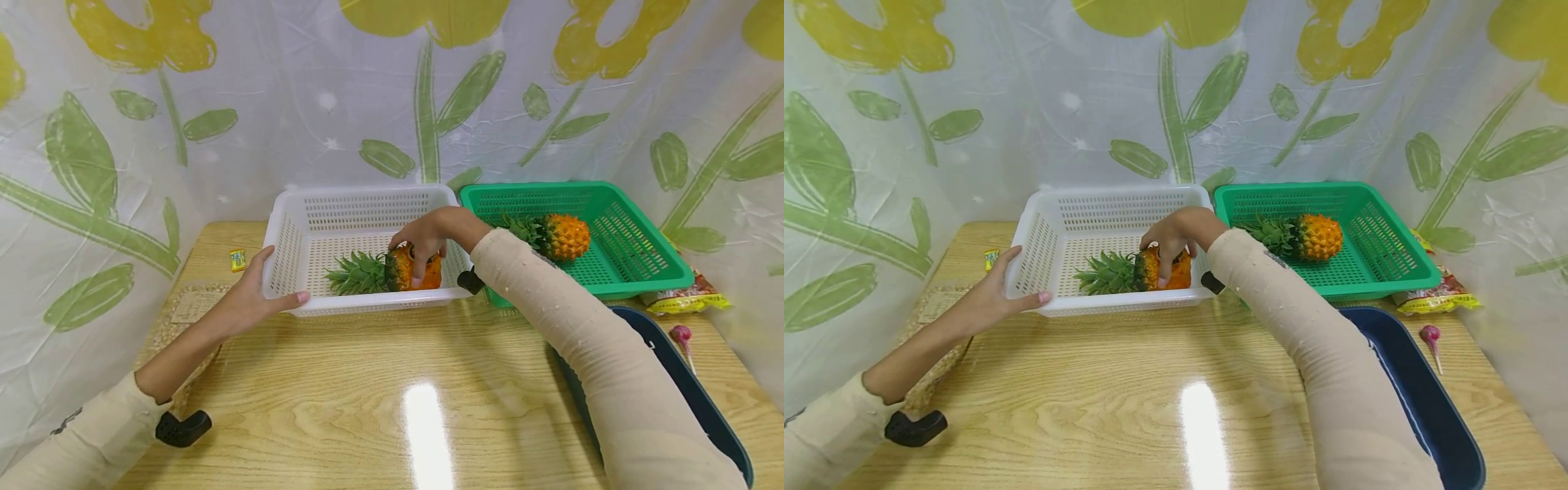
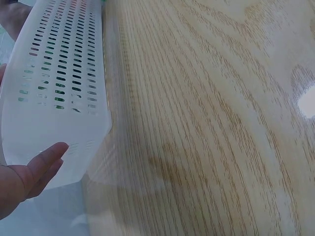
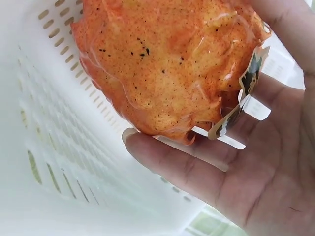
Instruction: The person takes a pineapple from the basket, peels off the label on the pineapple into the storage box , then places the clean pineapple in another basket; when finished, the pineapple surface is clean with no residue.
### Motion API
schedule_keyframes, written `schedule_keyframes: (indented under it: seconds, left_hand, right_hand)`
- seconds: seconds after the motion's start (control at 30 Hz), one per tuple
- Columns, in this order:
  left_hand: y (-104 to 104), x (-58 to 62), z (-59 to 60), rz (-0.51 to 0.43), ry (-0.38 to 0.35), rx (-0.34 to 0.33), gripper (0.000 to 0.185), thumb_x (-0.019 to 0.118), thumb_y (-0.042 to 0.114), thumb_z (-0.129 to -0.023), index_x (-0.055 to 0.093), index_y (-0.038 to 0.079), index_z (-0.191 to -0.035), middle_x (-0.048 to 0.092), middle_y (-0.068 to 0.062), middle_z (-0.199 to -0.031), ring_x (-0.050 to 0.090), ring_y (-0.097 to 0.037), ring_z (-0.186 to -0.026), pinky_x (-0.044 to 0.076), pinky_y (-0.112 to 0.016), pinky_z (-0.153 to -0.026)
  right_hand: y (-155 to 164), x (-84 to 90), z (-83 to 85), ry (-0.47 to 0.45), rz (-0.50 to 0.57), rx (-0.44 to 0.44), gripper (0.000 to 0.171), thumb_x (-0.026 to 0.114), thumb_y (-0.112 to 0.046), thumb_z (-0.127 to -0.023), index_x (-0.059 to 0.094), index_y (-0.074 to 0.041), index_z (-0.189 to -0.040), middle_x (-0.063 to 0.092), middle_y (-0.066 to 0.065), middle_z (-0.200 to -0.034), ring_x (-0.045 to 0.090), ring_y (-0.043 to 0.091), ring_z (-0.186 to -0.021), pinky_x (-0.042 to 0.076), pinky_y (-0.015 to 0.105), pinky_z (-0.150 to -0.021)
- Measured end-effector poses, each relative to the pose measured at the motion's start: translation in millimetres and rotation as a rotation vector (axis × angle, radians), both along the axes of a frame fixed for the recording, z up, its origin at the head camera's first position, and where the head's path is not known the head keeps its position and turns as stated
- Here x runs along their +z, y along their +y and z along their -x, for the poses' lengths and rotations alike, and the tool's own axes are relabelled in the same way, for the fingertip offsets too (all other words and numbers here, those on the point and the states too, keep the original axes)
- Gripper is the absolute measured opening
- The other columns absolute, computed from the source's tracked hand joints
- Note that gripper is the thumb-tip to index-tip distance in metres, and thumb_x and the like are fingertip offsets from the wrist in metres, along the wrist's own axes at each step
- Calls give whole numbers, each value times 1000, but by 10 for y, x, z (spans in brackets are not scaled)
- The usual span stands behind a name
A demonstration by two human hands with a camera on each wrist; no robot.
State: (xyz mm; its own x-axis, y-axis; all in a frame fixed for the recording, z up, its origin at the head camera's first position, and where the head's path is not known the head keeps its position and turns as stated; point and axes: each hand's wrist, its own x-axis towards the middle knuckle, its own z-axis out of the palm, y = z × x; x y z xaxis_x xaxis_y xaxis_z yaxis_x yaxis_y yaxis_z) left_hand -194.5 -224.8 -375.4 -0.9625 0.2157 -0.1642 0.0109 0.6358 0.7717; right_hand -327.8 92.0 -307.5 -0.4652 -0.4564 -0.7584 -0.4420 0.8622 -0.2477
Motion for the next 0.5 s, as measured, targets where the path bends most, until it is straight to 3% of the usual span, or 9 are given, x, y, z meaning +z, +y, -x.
schedule_keyframes:
  seconds: [0.3,0.5]
  left_hand:
    - [-3,-12,15,-51,15,-18,119,76,41,-89,-15,12,-160,28,-36,-154,40,-54,-135,38,-69,-105]
    - [-8,-25,18,-52,12,-15,120,76,42,-88,-15,12,-160,25,-35,-156,38,-54,-137,37,-70,-106]
  right_hand:
    - [-35,-21,8,15,-32,-4,103,83,-38,-83,17,-31,-161,13,5,-169,32,28,-149,54,45,-99]
    - [-49,-43,25,20,-48,1,104,83,-40,-83,17,-30,-162,10,6,-169,43,28,-140,54,47,-99]
